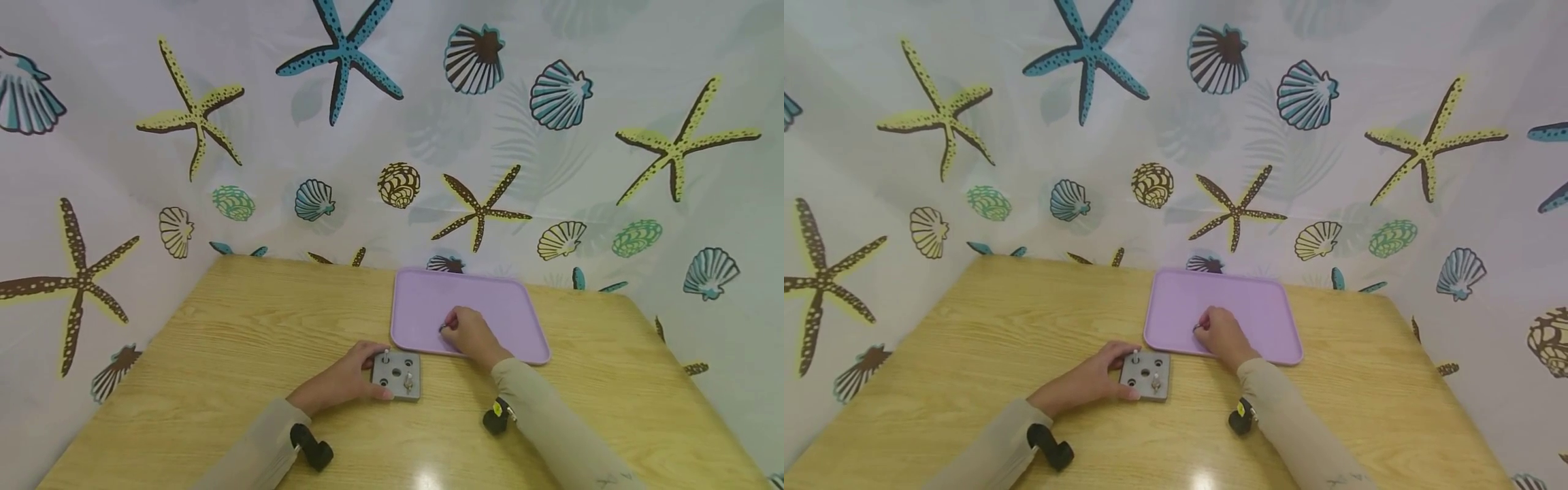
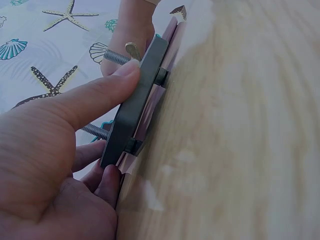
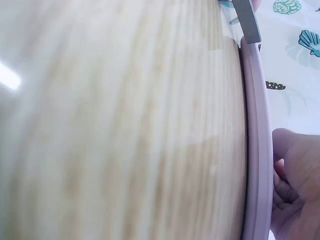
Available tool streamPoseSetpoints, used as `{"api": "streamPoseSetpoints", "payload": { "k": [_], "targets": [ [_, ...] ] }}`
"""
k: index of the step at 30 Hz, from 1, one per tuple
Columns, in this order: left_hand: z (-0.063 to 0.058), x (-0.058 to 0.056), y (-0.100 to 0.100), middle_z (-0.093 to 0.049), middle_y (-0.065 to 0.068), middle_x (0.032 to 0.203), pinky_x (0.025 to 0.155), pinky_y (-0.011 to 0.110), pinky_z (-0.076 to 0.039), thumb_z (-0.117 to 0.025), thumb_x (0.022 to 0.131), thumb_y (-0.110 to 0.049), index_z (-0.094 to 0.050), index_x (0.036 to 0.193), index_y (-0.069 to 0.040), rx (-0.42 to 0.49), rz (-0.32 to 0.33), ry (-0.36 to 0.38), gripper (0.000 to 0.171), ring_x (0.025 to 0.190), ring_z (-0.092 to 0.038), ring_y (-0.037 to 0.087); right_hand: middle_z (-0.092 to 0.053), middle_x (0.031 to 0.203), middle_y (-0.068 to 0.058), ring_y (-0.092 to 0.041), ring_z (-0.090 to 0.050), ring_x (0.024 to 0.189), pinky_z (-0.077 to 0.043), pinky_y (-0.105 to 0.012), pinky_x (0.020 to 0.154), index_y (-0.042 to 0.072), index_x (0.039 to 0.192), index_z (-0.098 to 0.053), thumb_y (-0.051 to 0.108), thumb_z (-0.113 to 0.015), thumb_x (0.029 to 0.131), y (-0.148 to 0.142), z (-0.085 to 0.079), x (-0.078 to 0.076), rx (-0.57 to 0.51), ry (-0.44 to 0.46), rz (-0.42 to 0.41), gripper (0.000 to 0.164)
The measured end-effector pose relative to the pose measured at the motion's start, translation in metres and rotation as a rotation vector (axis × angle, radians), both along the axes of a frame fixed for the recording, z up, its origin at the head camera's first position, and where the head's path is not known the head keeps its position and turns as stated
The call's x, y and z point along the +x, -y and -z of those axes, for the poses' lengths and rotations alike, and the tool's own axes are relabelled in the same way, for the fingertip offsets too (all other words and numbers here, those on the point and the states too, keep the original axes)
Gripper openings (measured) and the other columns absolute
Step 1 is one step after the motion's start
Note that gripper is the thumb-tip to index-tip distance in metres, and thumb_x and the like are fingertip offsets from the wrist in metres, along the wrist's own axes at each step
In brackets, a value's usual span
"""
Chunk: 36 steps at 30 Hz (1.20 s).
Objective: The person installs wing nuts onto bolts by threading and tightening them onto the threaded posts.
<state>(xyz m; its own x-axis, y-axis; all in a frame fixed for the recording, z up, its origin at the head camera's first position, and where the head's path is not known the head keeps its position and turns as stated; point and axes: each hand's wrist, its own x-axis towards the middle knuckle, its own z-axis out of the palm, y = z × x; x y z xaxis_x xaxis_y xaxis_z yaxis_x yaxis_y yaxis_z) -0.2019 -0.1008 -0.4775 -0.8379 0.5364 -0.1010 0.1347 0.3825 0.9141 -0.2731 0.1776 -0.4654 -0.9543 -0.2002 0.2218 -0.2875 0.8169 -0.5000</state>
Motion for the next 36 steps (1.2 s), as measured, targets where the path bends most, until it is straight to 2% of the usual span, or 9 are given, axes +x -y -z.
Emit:
{"api": "streamPoseSetpoints", "payload": {
  "k": [4, 10, 15, 19, 21, 26, 28, 32, 36],
  "targets": [
    [0.001, -0.001, 0.000, -0.034, 0.001, 0.134, 0.103, 0.036, -0.033, -0.081, 0.068, -0.043, -0.036, 0.141, -0.019, -0.007, -0.004, 0.006, 0.089, 0.124, -0.037, 0.022, -0.060, 0.074, -0.001, -0.012, -0.055, 0.069, -0.049, -0.029, 0.066, 0.004, 0.082, -0.062, 0.003, -0.066, 0.078, -0.006, 0.000, 0.003, -0.070, -0.026, -0.061, 0.006],
    [0.000, -0.001, 0.000, -0.032, 0.003, 0.137, 0.104, 0.038, -0.032, -0.081, 0.066, -0.046, -0.037, 0.141, -0.021, -0.019, -0.008, 0.009, 0.090, 0.127, -0.035, 0.026, -0.065, 0.080, 0.001, -0.010, -0.058, 0.074, -0.051, -0.029, 0.070, 0.006, 0.090, -0.068, 0.007, -0.067, 0.084, -0.012, -0.002, 0.007, -0.085, -0.044, -0.127, 0.006],
    [-0.002, 0.000, -0.001, -0.032, 0.003, 0.136, 0.104, 0.037, -0.032, -0.082, 0.065, -0.045, -0.037, 0.140, -0.021, -0.026, -0.018, 0.012, 0.090, 0.127, -0.035, 0.025, -0.065, 0.084, 0.002, -0.010, -0.058, 0.077, -0.051, -0.030, 0.072, 0.007, 0.093, -0.069, 0.008, -0.066, 0.085, -0.011, -0.006, 0.013, -0.077, -0.039, -0.141, 0.008],
    [-0.002, 0.000, -0.001, -0.032, 0.003, 0.137, 0.105, 0.037, -0.032, -0.082, 0.066, -0.044, -0.037, 0.141, -0.019, -0.032, -0.017, 0.010, 0.090, 0.127, -0.035, 0.025, -0.066, 0.086, 0.002, -0.011, -0.059, 0.079, -0.051, -0.030, 0.073, 0.008, 0.094, -0.070, 0.010, -0.066, 0.087, -0.008, -0.009, 0.020, -0.130, -0.011, -0.130, 0.009],
    [-0.001, 0.000, -0.001, -0.032, 0.002, 0.137, 0.105, 0.037, -0.032, -0.081, 0.066, -0.045, -0.037, 0.141, -0.020, -0.037, -0.017, 0.007, 0.091, 0.126, -0.035, 0.024, -0.067, 0.086, -0.001, -0.012, -0.060, 0.080, -0.051, -0.030, 0.073, 0.006, 0.095, -0.070, 0.011, -0.066, 0.087, -0.006, -0.010, 0.023, -0.237, 0.044, -0.111, 0.010],
    [-0.001, 0.000, -0.001, -0.033, 0.002, 0.136, 0.104, 0.038, -0.032, -0.081, 0.066, -0.045, -0.037, 0.141, -0.020, -0.033, -0.017, 0.012, 0.091, 0.125, -0.036, 0.024, -0.068, 0.090, -0.011, -0.016, -0.063, 0.080, -0.054, -0.031, 0.073, -0.003, 0.100, -0.067, 0.013, -0.067, 0.086, 0.000, -0.015, 0.030, -0.647, 0.241, -0.054, 0.021],
    [-0.002, 0.001, -0.001, -0.033, 0.002, 0.136, 0.104, 0.038, -0.032, -0.081, 0.066, -0.045, -0.037, 0.141, -0.019, -0.029, -0.017, 0.014, 0.091, 0.125, -0.036, 0.024, -0.068, 0.091, -0.013, -0.016, -0.064, 0.080, -0.054, -0.032, 0.074, -0.007, 0.103, -0.065, 0.013, -0.067, 0.086, 0.003, -0.017, 0.032, -0.776, 0.299, -0.049, 0.026],
    [-0.002, 0.001, -0.001, -0.033, 0.001, 0.136, 0.104, 0.038, -0.033, -0.081, 0.066, -0.046, -0.037, 0.141, -0.020, -0.033, -0.018, 0.007, 0.090, 0.125, -0.037, 0.023, -0.068, 0.088, -0.008, -0.014, -0.064, 0.077, -0.054, -0.029, 0.075, -0.010, 0.104, -0.062, 0.010, -0.067, 0.086, 0.009, -0.020, 0.037, -0.964, 0.392, -0.058, 0.027],
    [-0.001, 0.000, -0.001, -0.034, 0.001, 0.134, 0.103, 0.038, -0.033, -0.081, 0.066, -0.047, -0.038, 0.140, -0.020, -0.035, -0.019, -0.002, 0.090, 0.124, -0.037, 0.023, -0.067, 0.088, -0.004, -0.013, -0.063, 0.077, -0.053, -0.027, 0.076, -0.003, 0.100, -0.063, 0.006, -0.066, 0.086, 0.017, -0.025, 0.044, -1.101, 0.483, -0.091, 0.018]
  ]
}}
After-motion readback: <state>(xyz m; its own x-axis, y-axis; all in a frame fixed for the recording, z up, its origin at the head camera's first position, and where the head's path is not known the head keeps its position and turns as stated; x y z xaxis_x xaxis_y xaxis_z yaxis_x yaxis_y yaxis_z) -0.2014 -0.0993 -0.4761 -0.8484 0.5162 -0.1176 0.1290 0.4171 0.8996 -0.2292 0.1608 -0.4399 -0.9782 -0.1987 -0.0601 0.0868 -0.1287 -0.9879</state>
